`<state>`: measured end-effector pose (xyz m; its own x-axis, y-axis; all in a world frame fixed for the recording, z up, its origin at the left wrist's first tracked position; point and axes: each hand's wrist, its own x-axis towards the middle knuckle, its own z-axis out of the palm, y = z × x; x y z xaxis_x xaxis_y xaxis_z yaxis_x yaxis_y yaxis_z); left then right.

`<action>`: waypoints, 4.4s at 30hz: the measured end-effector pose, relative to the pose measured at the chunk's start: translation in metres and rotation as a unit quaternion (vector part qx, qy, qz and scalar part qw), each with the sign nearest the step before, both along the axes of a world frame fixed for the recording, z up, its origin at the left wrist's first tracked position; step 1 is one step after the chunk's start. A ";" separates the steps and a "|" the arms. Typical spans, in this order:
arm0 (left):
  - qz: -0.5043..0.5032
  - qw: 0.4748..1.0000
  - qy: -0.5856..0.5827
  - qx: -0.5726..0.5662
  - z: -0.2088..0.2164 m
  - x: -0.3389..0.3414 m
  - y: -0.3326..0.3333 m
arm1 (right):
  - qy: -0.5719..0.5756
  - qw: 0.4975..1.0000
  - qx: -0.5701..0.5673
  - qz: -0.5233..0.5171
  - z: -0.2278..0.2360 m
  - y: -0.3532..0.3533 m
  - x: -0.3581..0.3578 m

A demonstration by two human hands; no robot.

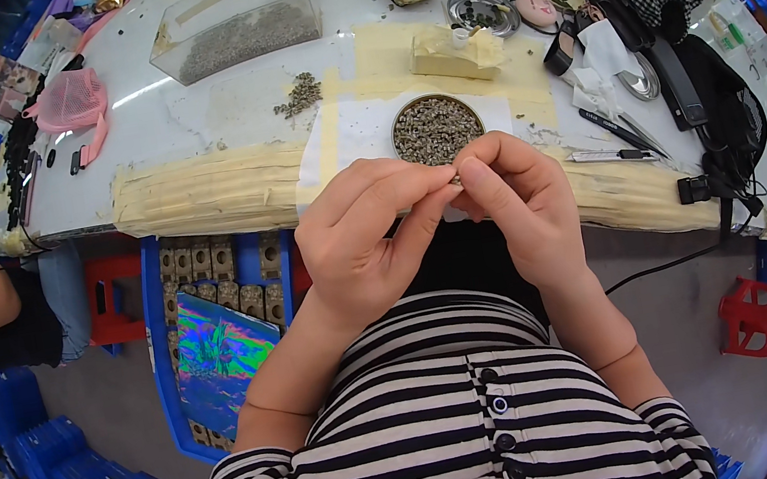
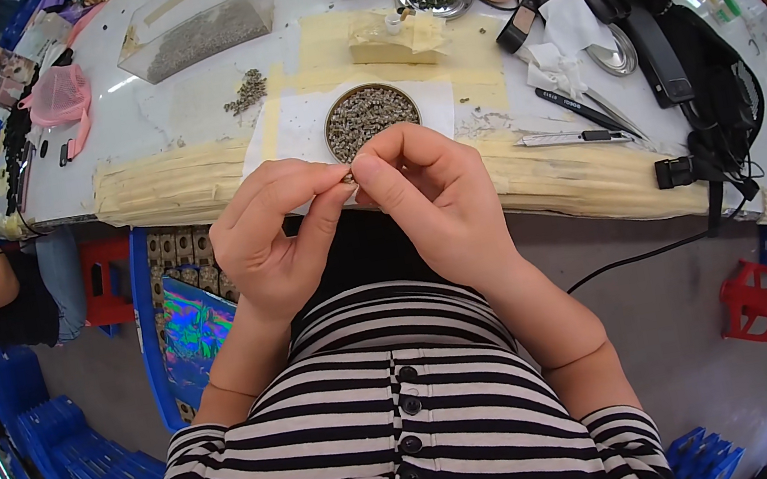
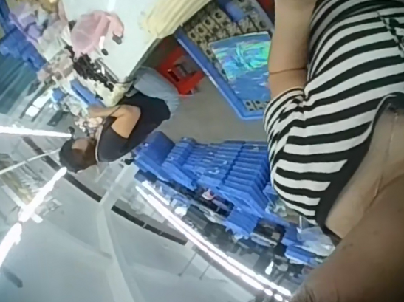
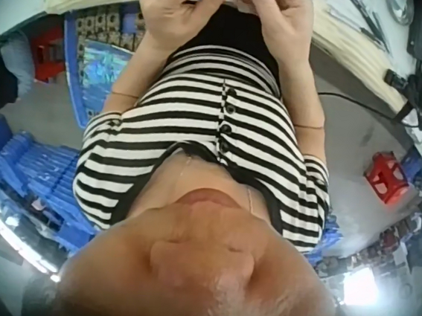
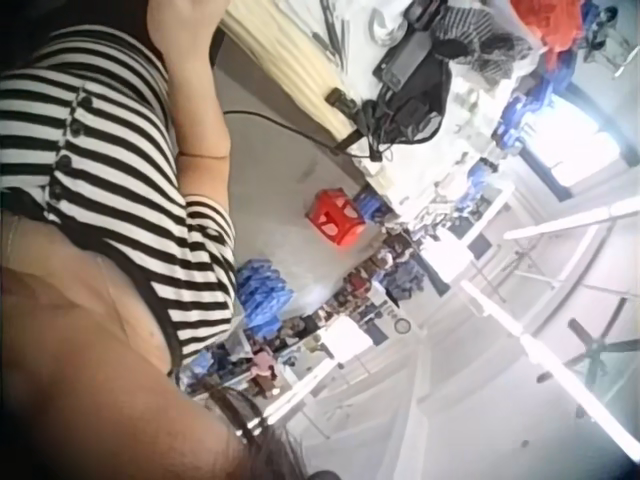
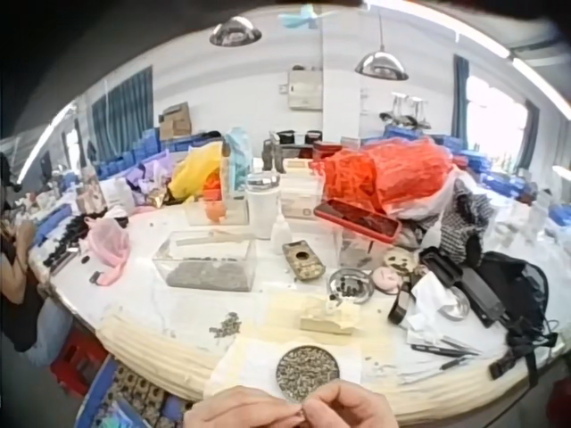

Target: Assembling tiny components and pins into mechanical parts for toy tanks.

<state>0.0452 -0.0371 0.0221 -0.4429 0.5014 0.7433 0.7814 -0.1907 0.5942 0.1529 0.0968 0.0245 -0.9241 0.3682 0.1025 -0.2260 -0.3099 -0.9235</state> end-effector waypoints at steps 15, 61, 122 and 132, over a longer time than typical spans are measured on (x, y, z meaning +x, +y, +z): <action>0.012 1.000 0.015 -0.022 -0.001 -0.001 0.001 | -0.022 0.999 0.035 0.012 -0.007 0.008 -0.002; 0.009 0.991 0.068 -0.112 0.001 -0.023 0.017 | 0.083 0.834 0.492 -0.238 -0.014 0.019 -0.014; 0.006 0.998 0.014 -0.057 0.005 -0.024 0.015 | -0.041 0.982 0.171 -0.066 -0.002 0.019 -0.016; 0.041 0.996 0.034 -0.077 0.001 -0.028 0.016 | 0.073 0.894 0.407 -0.174 -0.004 0.020 -0.020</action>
